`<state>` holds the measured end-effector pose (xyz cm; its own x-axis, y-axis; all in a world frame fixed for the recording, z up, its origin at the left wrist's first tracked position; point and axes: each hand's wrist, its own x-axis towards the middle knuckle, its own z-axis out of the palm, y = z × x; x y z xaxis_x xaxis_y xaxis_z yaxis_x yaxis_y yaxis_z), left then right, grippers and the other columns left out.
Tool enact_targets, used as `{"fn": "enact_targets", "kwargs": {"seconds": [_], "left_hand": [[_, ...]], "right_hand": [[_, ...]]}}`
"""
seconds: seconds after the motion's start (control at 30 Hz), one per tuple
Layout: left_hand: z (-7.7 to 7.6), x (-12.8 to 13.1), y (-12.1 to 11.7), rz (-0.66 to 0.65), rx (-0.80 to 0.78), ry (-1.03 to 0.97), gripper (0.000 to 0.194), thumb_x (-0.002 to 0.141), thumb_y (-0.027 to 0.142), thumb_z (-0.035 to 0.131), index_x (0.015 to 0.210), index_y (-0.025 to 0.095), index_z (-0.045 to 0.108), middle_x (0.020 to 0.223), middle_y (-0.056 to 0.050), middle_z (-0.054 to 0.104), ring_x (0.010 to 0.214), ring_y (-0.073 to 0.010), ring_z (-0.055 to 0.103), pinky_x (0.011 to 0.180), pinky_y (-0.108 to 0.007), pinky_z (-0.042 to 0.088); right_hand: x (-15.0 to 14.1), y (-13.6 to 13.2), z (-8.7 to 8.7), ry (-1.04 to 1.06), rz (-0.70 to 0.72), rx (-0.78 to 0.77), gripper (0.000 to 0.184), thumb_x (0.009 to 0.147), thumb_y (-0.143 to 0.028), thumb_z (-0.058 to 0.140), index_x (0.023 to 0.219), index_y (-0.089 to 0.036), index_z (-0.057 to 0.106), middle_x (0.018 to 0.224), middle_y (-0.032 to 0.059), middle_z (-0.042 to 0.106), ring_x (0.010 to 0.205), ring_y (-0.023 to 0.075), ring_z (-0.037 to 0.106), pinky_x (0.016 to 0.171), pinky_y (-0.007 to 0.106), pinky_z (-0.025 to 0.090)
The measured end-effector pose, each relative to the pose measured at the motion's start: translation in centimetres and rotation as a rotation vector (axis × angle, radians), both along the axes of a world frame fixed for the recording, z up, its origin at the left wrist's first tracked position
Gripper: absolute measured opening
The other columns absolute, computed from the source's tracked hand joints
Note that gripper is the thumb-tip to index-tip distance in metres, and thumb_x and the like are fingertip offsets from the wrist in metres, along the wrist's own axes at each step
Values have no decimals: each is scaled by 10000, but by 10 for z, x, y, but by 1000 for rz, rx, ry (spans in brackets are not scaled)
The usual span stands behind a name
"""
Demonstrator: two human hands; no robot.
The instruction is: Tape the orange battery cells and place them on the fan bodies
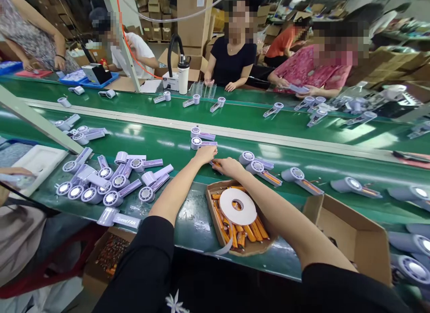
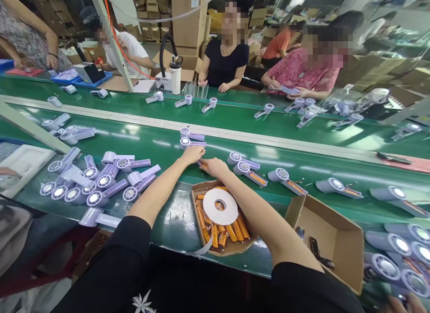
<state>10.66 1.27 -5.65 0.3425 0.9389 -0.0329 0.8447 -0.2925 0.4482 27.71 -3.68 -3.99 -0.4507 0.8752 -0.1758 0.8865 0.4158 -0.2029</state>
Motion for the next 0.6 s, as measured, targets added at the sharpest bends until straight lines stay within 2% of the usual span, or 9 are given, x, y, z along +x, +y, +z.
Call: {"fn": "enact_targets", "kwargs": {"seconds": [0.13, 0.27, 0.37, 0.47, 0.5, 0.53, 0.6], "left_hand": [[4, 8, -4, 28, -2, 14, 268, 1041, 228, 515, 1213, 194, 717, 1237, -106, 758, 1165, -241, 675, 1001, -333, 497], [15, 12, -6, 55, 3, 26, 252, 1043, 208, 509, 1194, 187, 710, 1217, -116, 762, 1160, -251, 677, 1002, -339, 499], [28, 17, -13, 70, 19, 30, 269, 1050, 201, 489, 1222, 183, 696, 1230, -125, 755, 1182, -254, 672, 1033, -347, 495], [44, 28, -41, 68, 82, 16, 348, 1056, 208, 475, 1366, 155, 626, 1395, -165, 678, 1340, -267, 594, 1147, -389, 446], [49, 31, -57, 3, 119, -1, 376, 1048, 237, 515, 1405, 157, 602, 1458, -165, 640, 1401, -270, 547, 1198, -403, 411], [53, 33, -76, -122, 152, -23, 415, 1027, 277, 577, 1428, 172, 592, 1500, -151, 612, 1445, -272, 506, 1240, -413, 375], [58, 31, -116, -516, 187, -50, 496, 944, 361, 719, 1412, 229, 621, 1502, -103, 618, 1478, -281, 474, 1284, -428, 340]], "right_hand": [[-8, 8, 4, -15, -18, -26, 349, 980, -443, 669, 1260, -279, 797, 1196, 162, 801, 1133, 366, 753, 984, 465, 564], [5, 3, 21, 129, -70, 29, 302, 1002, -401, 637, 1222, -308, 823, 1182, 79, 824, 1149, 310, 756, 1030, 403, 560], [29, -21, 43, 271, -153, 129, 371, 1056, -329, 511, 1279, -266, 800, 1246, 56, 808, 1178, 269, 746, 1050, 377, 565], [68, -73, 65, 477, -214, 232, 382, 1063, -340, 491, 1236, -235, 815, 1236, 59, 810, 1137, 284, 761, 1017, 414, 595], [83, -98, 70, 580, -222, 259, 357, 1053, -368, 525, 1183, -241, 833, 1196, 56, 822, 1097, 294, 773, 992, 427, 609], [98, -124, 72, 699, -223, 278, 324, 1036, -400, 570, 1117, -255, 849, 1138, 48, 835, 1049, 300, 786, 958, 435, 625], [124, -178, 71, 857, -251, 267, 283, 1013, -437, 620, 1018, -285, 858, 1049, 34, 847, 971, 293, 803, 898, 424, 648]]}}
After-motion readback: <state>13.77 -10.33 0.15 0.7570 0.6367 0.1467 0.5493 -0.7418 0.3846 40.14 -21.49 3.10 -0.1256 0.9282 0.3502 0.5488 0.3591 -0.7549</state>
